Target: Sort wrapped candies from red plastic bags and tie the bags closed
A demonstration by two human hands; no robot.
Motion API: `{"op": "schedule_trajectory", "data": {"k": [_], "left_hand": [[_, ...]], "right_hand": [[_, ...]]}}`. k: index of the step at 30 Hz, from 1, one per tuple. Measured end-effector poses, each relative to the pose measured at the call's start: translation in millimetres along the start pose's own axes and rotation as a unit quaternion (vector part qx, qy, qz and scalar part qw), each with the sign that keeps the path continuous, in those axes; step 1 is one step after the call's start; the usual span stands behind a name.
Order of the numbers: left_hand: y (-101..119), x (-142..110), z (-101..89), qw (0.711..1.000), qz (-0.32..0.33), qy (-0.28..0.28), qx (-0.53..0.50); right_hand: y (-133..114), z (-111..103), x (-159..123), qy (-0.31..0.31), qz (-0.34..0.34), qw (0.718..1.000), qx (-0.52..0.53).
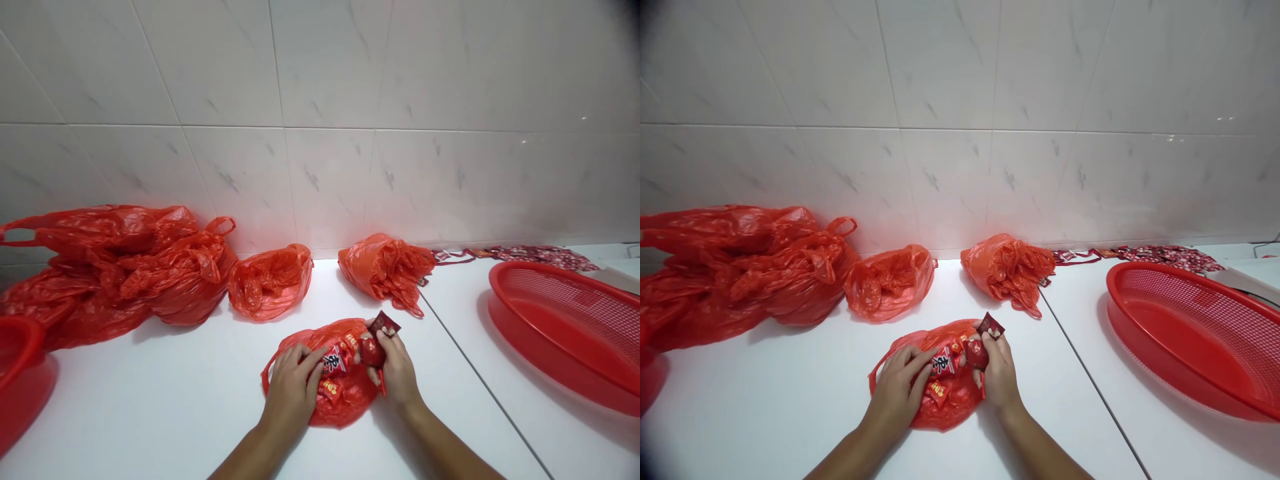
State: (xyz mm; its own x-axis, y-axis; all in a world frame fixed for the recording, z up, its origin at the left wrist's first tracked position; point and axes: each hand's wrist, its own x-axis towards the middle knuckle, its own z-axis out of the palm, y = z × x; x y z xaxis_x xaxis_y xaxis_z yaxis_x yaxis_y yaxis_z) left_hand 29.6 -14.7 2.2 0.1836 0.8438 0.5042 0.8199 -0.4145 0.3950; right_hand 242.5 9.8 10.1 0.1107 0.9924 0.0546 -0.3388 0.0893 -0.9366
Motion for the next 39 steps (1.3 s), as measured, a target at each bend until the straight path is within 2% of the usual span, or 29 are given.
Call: {"op": "schedule_trajectory", "data": {"k": [2,4,7,10,13,16,21,24,27,33,39], "left_hand": [[4.7,-2.3,-4.0,0.999,0.007,0.052,0.003],[12.0,-5.3,-7.9,0.994,0.051,0.094,-0.012],[23.6,-7.7,-9.3,0.987,0.131,0.073,-0.059],[30.7,-5.5,-7.0,0.984,0.144,0.051,-0.096],[31.3,-2.1,-6.7,0.977,0.152,0.066,-0.134],[26.8,-3.0,-7.7,0.969,0.139,0.095,-0.183],[10.7,-11.4,-2.1,0.951,0.035,0.184,-0.246],[2.2,-12.9,1.6,0.937,-0.006,0.229,-0.263],[-0.8,-10.3,2.3,0.931,-0.031,0.233,-0.28],[0.6,-6.7,2.2,0.919,-0.07,0.231,-0.312],[-0.6,-8.2,2.9,0.925,-0.08,0.198,-0.313]], "right_hand": [[4.8,3.0,-3.1,-0.008,0.056,0.998,0.022],[7.1,7.5,-7.7,-0.03,0.082,0.996,0.028],[6.3,15.1,-16.6,-0.098,0.026,0.995,-0.016],[2.7,19.9,-23.6,-0.179,-0.072,0.977,-0.093],[1.1,19.3,-24.7,-0.208,-0.109,0.962,-0.142],[2.8,15.8,-20.5,-0.17,-0.099,0.97,-0.144],[1.1,8.4,-8.8,-0.089,-0.023,0.991,-0.095],[-2.8,3.5,-3.8,-0.041,-0.022,0.995,-0.091],[-3.6,0.7,-2.9,-0.03,-0.034,0.996,-0.077],[2.8,1.3,-4.3,-0.049,-0.053,0.996,-0.042],[3.3,-2.2,-3.9,-0.049,-0.083,0.99,-0.1]]}}
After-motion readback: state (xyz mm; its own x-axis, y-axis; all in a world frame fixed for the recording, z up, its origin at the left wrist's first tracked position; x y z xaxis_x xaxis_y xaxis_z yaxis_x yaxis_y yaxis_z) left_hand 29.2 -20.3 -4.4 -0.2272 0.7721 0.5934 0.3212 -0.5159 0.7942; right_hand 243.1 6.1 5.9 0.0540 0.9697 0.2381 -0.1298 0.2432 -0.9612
